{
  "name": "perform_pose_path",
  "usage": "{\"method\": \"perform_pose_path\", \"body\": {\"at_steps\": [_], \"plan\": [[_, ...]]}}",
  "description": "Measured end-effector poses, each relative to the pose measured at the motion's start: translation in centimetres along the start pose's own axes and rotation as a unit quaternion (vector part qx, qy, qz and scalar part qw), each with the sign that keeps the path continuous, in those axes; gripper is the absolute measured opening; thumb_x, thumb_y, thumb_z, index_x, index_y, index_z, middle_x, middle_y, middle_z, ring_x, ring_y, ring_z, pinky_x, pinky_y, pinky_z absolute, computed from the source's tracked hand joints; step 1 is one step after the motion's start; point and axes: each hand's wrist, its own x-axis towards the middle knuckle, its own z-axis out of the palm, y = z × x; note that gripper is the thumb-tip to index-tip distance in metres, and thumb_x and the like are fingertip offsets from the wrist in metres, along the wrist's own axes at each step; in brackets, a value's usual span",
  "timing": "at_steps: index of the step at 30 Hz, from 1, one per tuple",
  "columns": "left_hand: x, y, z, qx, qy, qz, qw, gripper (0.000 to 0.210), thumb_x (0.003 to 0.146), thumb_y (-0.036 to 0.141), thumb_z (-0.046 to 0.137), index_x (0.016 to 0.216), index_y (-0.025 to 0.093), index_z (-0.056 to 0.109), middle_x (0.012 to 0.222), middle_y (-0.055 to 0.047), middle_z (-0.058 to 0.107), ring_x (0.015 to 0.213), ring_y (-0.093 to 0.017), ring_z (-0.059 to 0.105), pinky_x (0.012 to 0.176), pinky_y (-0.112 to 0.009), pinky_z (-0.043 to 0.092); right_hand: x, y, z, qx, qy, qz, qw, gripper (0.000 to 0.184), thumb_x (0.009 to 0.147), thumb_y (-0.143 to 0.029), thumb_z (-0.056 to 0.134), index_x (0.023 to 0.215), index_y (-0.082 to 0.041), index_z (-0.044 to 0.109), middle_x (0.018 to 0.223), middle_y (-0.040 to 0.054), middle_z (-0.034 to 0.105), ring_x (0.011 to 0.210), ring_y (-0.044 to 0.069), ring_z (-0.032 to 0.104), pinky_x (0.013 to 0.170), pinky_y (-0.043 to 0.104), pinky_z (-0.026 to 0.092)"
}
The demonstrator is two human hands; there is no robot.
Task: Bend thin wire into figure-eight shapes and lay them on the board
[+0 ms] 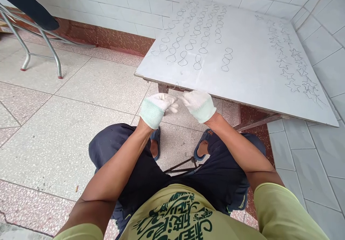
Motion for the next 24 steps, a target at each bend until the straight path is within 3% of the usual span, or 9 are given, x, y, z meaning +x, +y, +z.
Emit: {"method": "perform_pose_path", "body": {"at_steps": [8,13,20,24], "plan": [[0.0,-0.4,0.1,0.027,0.019,0.036,0.999,0.042,0.086,0.059,0.090,0.088,0.018,0.080,0.080,-0.010,0.085,0.061,-0.019,0.072,0.064,-0.033,0.057,-0.2,0.0,1.4,-0.138,0.121,-0.073,0.980,0.062,0.126,-0.036,0.037,0.083,-0.019,0.078,0.072,0.0071,0.072,0.074,0.022,0.065,0.072,0.041,0.033],[-1.0,0.3,1.6,0.028,0.041,0.072,0.996,0.038,0.091,0.055,0.085,0.084,0.019,0.078,0.080,-0.008,0.084,0.067,-0.021,0.076,0.069,-0.033,0.059,-0.3,-0.9,1.6,-0.154,0.122,-0.033,0.980,0.058,0.123,-0.034,0.043,0.078,-0.020,0.077,0.070,0.0070,0.072,0.070,0.022,0.064,0.071,0.042,0.031],[-2.5,1.3,3.2,0.068,0.109,0.086,0.988,0.033,0.099,0.047,0.079,0.080,0.020,0.076,0.077,-0.005,0.083,0.073,-0.021,0.080,0.080,-0.034,0.064,-0.2,-1.9,1.2,-0.121,0.098,-0.031,0.987,0.055,0.125,-0.035,0.042,0.094,-0.019,0.085,0.076,0.0067,0.076,0.074,0.022,0.067,0.072,0.042,0.030],[-2.4,1.2,3.3,0.089,0.113,0.075,0.987,0.032,0.099,0.047,0.078,0.082,0.021,0.078,0.072,-0.004,0.080,0.072,-0.021,0.079,0.074,-0.032,0.061,0.0,-1.7,1.4,-0.084,0.073,-0.023,0.994,0.048,0.124,-0.038,0.046,0.102,-0.020,0.085,0.083,0.0072,0.078,0.078,0.023,0.068,0.074,0.042,0.034]]}}
